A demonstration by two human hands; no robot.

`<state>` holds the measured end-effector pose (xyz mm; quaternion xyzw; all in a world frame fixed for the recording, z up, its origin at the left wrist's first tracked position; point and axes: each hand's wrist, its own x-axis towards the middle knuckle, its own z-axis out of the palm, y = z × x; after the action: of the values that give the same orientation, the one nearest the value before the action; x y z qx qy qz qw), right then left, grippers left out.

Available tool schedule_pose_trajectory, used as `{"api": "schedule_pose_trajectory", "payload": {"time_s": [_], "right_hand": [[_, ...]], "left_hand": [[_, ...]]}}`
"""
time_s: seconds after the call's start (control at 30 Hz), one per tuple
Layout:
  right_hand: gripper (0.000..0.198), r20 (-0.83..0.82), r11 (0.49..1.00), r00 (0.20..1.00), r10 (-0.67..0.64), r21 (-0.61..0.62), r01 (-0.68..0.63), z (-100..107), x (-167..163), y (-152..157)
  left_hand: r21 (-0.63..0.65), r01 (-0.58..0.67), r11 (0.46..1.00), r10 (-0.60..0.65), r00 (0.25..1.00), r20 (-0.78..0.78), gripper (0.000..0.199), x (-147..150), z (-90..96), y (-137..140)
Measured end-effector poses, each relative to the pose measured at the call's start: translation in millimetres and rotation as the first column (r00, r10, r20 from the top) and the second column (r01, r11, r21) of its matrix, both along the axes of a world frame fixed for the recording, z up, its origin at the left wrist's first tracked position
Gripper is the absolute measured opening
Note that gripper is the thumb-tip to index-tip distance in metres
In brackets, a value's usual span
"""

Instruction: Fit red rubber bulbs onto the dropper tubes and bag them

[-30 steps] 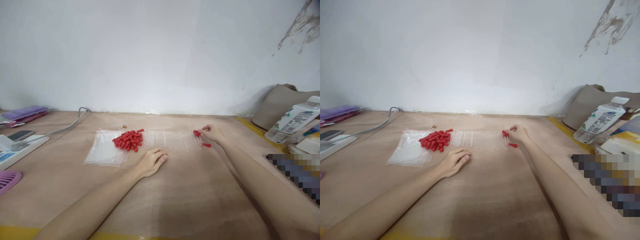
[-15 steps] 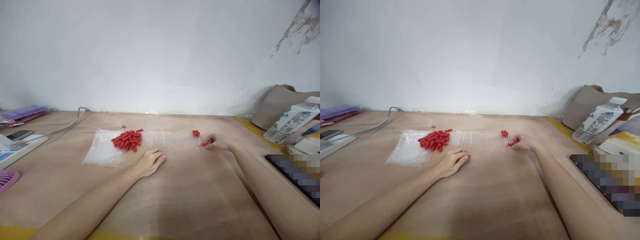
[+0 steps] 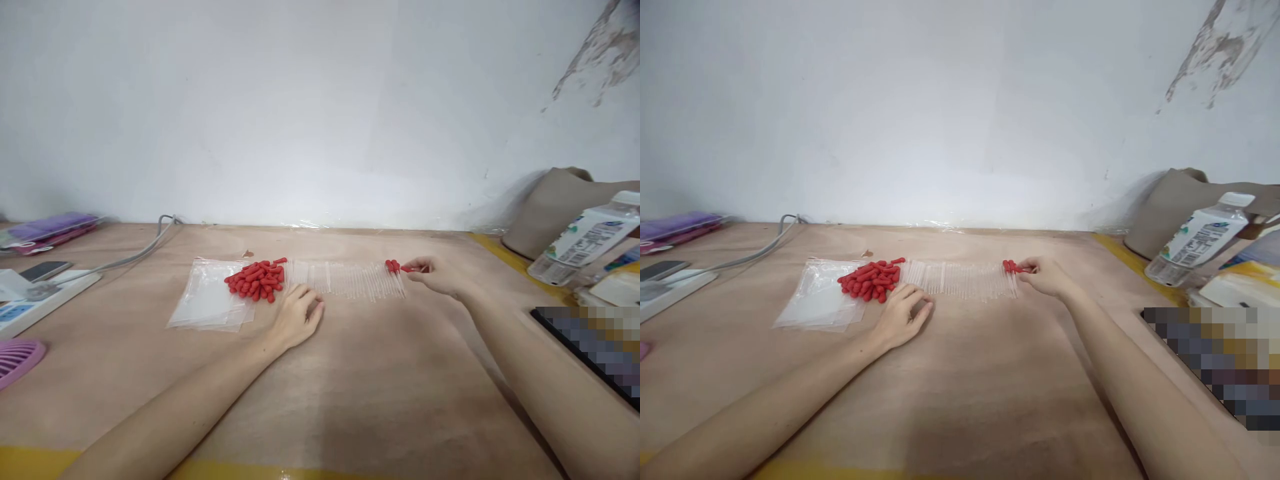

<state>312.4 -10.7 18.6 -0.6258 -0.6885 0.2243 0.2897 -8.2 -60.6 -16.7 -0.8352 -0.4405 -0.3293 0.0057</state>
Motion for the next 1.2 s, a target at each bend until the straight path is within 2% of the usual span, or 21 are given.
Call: {"api": "schedule_pose_trajectory", "payload": {"time_s": [0.07,0.13,0.23,0.33,0.43,0.7,0.8,0.9,0.97,1.0,1.03,1.07,1.2], "right_hand": [[0.022,-0.008,0.978,1.0,0.009,0.209,-0.007,-8.0,-29.0,-7.9],[0.021,-0.032,0.915,0.999,0.018,0.403,-0.004,-21.5,-60.1,-18.0],[0.018,0.009,0.836,0.992,0.125,0.538,-0.11,-42.4,-94.4,-33.0],[0.016,0.014,0.787,0.983,0.184,0.597,-0.156,-54.0,-105.4,-42.4],[0.014,0.056,0.748,0.979,0.198,0.636,-0.188,-55.9,-103.4,-45.7],[0.012,0.099,0.724,0.969,0.227,0.648,-0.236,-56.5,-103.5,-44.3],[0.013,0.086,0.733,0.97,0.228,0.64,-0.229,-53.9,-103.3,-45.5],[0.013,0.048,0.77,0.972,0.229,0.602,-0.211,-49.6,-102.2,-47.0],[0.014,0.015,0.8,0.97,0.241,0.564,-0.207,-47.9,-101.5,-47.0],[0.014,0.001,0.809,0.969,0.245,0.55,-0.206,-47.7,-101.2,-46.7],[0.016,-0.01,0.814,0.968,0.249,0.543,-0.204,-47.8,-101.0,-46.3],[0.018,-0.016,0.815,0.966,0.257,0.54,-0.208,-48.1,-100.9,-45.9],[0.022,-0.023,0.8,0.936,0.351,0.527,-0.287,-48.1,-101.0,-46.9]], "left_hand": [[0.03,-0.163,0.986,0.164,0.986,-0.028,0.012,0.8,2.4,6.7],[0.037,-0.283,0.958,0.285,0.955,-0.078,0.013,4.3,6.2,17.0],[0.028,-0.399,0.917,0.398,0.904,-0.155,0.018,17.2,14.2,35.9],[-0.021,-0.474,0.88,0.454,0.855,-0.249,0.029,35.9,21.6,52.9],[-0.056,-0.527,0.848,0.48,0.81,-0.337,0.037,51.8,25.6,64.3],[-0.129,-0.567,0.814,0.488,0.787,-0.378,0.033,66.8,21.8,78.6],[-0.135,-0.535,0.834,0.46,0.81,-0.365,0.031,68.5,25.4,76.9],[-0.11,-0.448,0.887,0.391,0.857,-0.335,0.028,59.5,31.4,64.3],[-0.091,-0.331,0.939,0.291,0.909,-0.297,0.023,44.7,31.6,50.4],[-0.09,-0.192,0.977,0.168,0.96,-0.222,0.02,35.4,29.6,42.6],[-0.103,-0.046,0.994,0.03,0.988,-0.153,0.019,25.7,26.3,34.6],[-0.116,0.04,0.992,-0.052,0.994,-0.099,0.018,16.1,22.0,26.9],[-0.1,0.153,0.983,-0.149,0.988,0.042,0.018,-9.0,3.4,3.2]]}}
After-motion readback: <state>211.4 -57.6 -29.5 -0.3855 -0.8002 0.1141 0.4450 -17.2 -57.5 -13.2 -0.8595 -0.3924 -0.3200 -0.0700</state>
